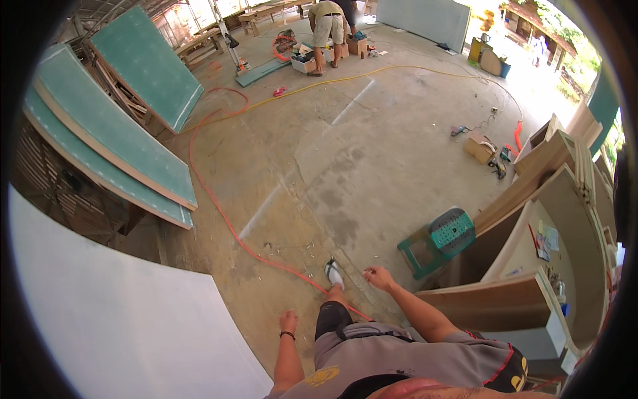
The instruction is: The person assembles a wooden cabinet by fitting a curved wooden panel into the frame. They then pick up and arrange several smaller wooden slats inside the cabinet structure.
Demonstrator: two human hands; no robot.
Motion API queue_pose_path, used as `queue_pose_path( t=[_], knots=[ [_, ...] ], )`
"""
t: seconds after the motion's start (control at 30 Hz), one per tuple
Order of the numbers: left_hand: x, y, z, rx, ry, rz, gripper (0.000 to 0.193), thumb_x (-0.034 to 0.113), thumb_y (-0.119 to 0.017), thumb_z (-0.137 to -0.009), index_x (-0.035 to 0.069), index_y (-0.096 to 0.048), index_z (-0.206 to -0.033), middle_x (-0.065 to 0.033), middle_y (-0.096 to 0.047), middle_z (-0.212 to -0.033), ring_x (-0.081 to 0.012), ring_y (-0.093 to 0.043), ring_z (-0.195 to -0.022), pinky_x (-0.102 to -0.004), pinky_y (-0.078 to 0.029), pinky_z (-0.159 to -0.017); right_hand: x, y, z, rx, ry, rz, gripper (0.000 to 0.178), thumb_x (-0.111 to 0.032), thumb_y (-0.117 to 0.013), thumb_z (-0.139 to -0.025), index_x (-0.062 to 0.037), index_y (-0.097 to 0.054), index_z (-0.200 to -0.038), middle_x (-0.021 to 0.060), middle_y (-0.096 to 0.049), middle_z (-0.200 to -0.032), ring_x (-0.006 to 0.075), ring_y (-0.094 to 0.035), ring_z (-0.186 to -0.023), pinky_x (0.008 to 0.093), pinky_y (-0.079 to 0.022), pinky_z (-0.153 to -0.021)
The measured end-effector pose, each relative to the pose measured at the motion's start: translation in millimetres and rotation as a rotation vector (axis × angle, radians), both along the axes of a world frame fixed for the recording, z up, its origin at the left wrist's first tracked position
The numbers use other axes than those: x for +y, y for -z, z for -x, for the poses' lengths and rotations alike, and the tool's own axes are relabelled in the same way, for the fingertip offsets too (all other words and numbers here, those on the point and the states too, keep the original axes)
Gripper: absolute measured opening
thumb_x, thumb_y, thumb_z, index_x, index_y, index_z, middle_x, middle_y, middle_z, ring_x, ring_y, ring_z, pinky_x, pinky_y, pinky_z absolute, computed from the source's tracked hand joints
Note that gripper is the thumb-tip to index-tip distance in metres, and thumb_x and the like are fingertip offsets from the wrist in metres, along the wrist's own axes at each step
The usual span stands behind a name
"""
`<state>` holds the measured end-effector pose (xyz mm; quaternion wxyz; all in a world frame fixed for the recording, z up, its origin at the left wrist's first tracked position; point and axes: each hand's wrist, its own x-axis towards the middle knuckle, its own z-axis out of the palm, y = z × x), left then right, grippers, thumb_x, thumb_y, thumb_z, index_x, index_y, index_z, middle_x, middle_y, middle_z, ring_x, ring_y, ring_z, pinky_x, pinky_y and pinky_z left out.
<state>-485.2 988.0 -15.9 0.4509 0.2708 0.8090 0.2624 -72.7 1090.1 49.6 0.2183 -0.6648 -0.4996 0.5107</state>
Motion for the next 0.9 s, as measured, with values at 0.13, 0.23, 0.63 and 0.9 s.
queue_pose_path(
  t=[0.13,0.23,0.63,0.9],
  knots=[
    [82,29,-12,-0.174,0.067,0.169,0.03,0.032,-0.056,-0.09,0.004,-0.065,-0.094,-0.0089,-0.065,-0.08,-0.0226,-0.062,-0.073,-0.0384,-0.051,-0.069,63,37,-17,-0.228,-0.18,0.001,0.042,-0.038,-0.062,-0.081,-0.0045,-0.068,-0.106,0.0164,-0.07,-0.095,0.0313,-0.066,-0.09,0.0399,-0.051,-0.081],
    [136,51,-15,0.594,1.376,0.009,0.034,0.037,-0.057,-0.088,0.006,-0.065,-0.099,-0.0094,-0.063,-0.082,-0.0234,-0.06,-0.073,-0.0409,-0.051,-0.069,68,109,-75,-0.463,-0.364,0.226,0.048,-0.047,-0.061,-0.079,-0.0055,-0.07,-0.101,0.0146,-0.069,-0.1,0.0344,-0.064,-0.097,0.0421,-0.05,-0.085],
    [608,13,-108,0.121,0.716,0.174,0.043,0.039,-0.054,-0.089,0.002,-0.065,-0.11,-0.0153,-0.068,-0.104,-0.0298,-0.063,-0.099,-0.0404,-0.048,-0.088,299,28,-179,-0.157,0.705,0.514,0.027,-0.025,-0.065,-0.082,-0.0017,-0.07,-0.094,0.0102,-0.069,-0.079,0.0205,-0.067,-0.066,0.0339,-0.055,-0.058],
    [857,-21,-222,0.194,0.733,0.365,0.043,0.041,-0.053,-0.09,0.007,-0.063,-0.115,-0.0132,-0.068,-0.106,-0.0295,-0.063,-0.099,-0.0403,-0.05,-0.086,504,191,-246,-0.201,0.483,0.156,0.037,-0.032,-0.06,-0.076,0.0008,-0.071,-0.091,0.0206,-0.07,-0.083,0.0327,-0.069,-0.079,0.0402,-0.053,-0.073]
  ],
)
